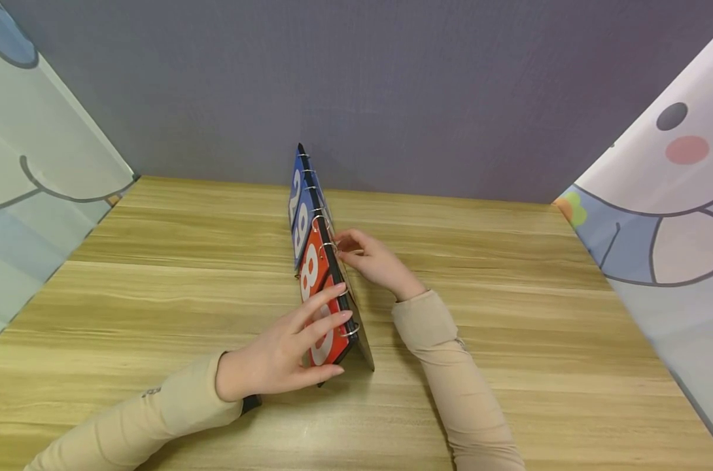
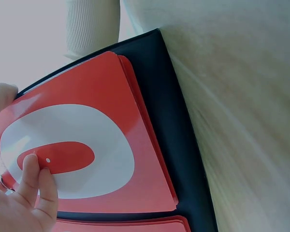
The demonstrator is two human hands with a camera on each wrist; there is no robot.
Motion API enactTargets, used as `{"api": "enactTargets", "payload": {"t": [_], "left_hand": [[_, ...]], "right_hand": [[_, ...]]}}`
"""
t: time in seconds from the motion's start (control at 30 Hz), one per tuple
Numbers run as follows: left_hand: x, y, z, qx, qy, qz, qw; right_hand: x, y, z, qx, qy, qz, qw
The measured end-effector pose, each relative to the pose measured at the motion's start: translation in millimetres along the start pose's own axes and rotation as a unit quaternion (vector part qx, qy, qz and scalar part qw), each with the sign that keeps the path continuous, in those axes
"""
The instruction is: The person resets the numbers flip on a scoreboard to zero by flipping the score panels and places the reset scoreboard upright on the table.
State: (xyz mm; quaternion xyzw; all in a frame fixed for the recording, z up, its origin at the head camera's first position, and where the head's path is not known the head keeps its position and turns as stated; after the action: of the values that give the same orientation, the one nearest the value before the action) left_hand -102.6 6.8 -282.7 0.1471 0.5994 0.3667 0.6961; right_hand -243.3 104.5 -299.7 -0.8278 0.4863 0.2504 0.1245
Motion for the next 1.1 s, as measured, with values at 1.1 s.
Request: {"api": "enactTargets", "payload": {"t": [1.1], "left_hand": [[-0.1,0.7,-0.4,-0.003,0.001,-0.003,1.0000]], "right_hand": [[-53.3,-16.7,37.8,0.130,-0.030,0.021,0.991]]}}
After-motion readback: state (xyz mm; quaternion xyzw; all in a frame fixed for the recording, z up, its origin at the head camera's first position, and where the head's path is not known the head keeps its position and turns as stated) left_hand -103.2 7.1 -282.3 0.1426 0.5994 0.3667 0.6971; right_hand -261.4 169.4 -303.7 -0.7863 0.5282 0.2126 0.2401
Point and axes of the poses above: each hand's wrist, its own y-axis towards the middle knuckle, its own x-axis out of the palm, z = x × y, the point moved 8 cm from there along y, towards the middle knuckle
